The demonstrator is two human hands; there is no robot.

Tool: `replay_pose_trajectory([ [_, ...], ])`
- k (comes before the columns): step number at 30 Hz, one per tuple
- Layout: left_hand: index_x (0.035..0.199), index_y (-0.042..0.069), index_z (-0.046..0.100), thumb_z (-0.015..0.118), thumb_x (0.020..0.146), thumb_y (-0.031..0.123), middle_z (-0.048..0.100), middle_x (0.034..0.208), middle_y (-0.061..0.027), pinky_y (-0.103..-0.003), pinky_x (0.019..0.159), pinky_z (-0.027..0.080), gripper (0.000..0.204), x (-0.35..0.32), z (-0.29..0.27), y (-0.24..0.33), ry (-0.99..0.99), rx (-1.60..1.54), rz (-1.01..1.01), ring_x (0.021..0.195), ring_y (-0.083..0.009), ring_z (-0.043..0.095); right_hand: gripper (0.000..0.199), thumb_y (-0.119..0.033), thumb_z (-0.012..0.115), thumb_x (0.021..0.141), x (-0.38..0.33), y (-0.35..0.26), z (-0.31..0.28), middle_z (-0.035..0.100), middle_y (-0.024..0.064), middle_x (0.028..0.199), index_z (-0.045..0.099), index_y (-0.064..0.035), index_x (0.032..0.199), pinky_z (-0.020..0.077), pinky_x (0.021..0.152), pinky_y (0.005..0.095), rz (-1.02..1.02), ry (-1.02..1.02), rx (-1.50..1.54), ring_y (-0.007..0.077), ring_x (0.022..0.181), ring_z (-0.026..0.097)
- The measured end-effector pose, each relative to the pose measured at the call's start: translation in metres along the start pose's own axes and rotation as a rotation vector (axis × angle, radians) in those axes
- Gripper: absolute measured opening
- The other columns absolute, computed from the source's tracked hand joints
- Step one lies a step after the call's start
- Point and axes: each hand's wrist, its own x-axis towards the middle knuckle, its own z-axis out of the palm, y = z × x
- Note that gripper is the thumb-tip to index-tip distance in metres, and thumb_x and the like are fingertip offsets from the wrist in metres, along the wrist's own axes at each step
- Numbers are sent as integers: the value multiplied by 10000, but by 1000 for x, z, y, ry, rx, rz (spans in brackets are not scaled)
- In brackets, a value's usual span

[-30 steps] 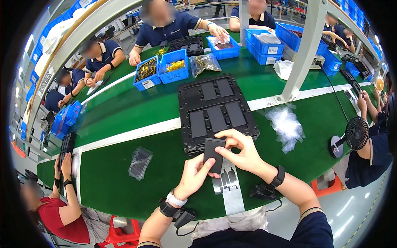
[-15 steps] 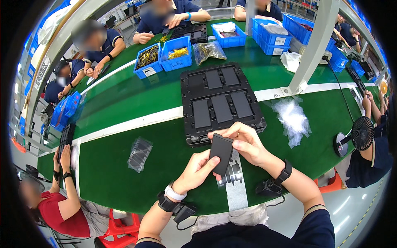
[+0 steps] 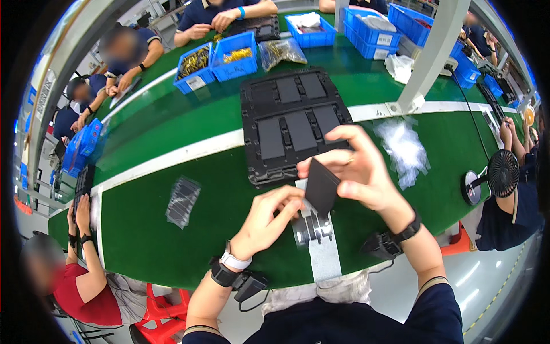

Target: Assembling small electronic components by peeling and applying film labels and placing them in trays.

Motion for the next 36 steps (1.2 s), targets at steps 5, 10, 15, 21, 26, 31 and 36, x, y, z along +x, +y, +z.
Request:
replay_pose_trajectory([
  [5, 882, 48, 636, 701, 720, 111, 564, 760, -51, -256, 592, 438, 185, -1, 4, -2, 13, 403, 138, 670, -157, 554, 498, -141, 744, 643, -44, -27, 6, 599, 115, 919, 484, -51, 1058, 428, 852, 371, 118, -166, -1285, 297, 882, 592],
  [10, 914, 114, 661, 752, 660, 196, 557, 806, -1, -300, 740, 379, 282, -2, 11, 6, -122, 583, 124, 782, -177, 516, 381, -196, 713, 683, -77, -2, -6, 601, 95, 1025, 541, -54, 992, 413, 896, 386, 130, -204, -1471, 263, 988, 551],
  [15, 908, 143, 668, 755, 656, 220, 559, 790, 32, -288, 730, 340, 278, -7, 12, 4, -154, 557, 105, 744, -145, 506, 265, -186, 712, 685, -89, 8, -19, 573, 81, 1107, 620, -79, 910, 399, 931, 399, 65, -174, -1330, 259, 1020, 536],
  [21, 904, 141, 659, 748, 666, 234, 556, 760, 26, -293, 742, 340, 270, -6, 13, 2, -188, 521, 72, 738, -139, 524, 299, -164, 721, 656, -93, 20, -11, 556, 39, 1136, 643, -105, 939, 426, 865, 398, -40, -152, -1417, 249, 1010, 516],
  [26, 901, 138, 651, 745, 664, 233, 542, 741, 20, -298, 748, 343, 273, -5, 12, 1, -186, 516, 52, 744, -140, 529, 327, -148, 721, 635, -92, 22, -9, 553, 37, 1153, 651, -112, 952, 429, 824, 384, -44, -158, -1423, 248, 985, 519],
  [31, 899, 135, 650, 743, 666, 230, 542, 743, 20, -292, 726, 331, 268, -3, 12, 0, -187, 505, 64, 740, -141, 525, 348, -152, 722, 630, -92, 23, -9, 536, 35, 1176, 650, -109, 968, 426, 823, 387, -29, -171, -1458, 245, 991, 513],
  [36, 900, 134, 648, 740, 669, 231, 541, 743, 21, -291, 719, 328, 267, -4, 12, 1, -184, 502, 56, 743, -140, 524, 360, -157, 727, 636, -90, 21, -8, 537, 50, 1154, 633, -96, 979, 432, 824, 378, -41, -196, -1479, 238, 989, 523],
])
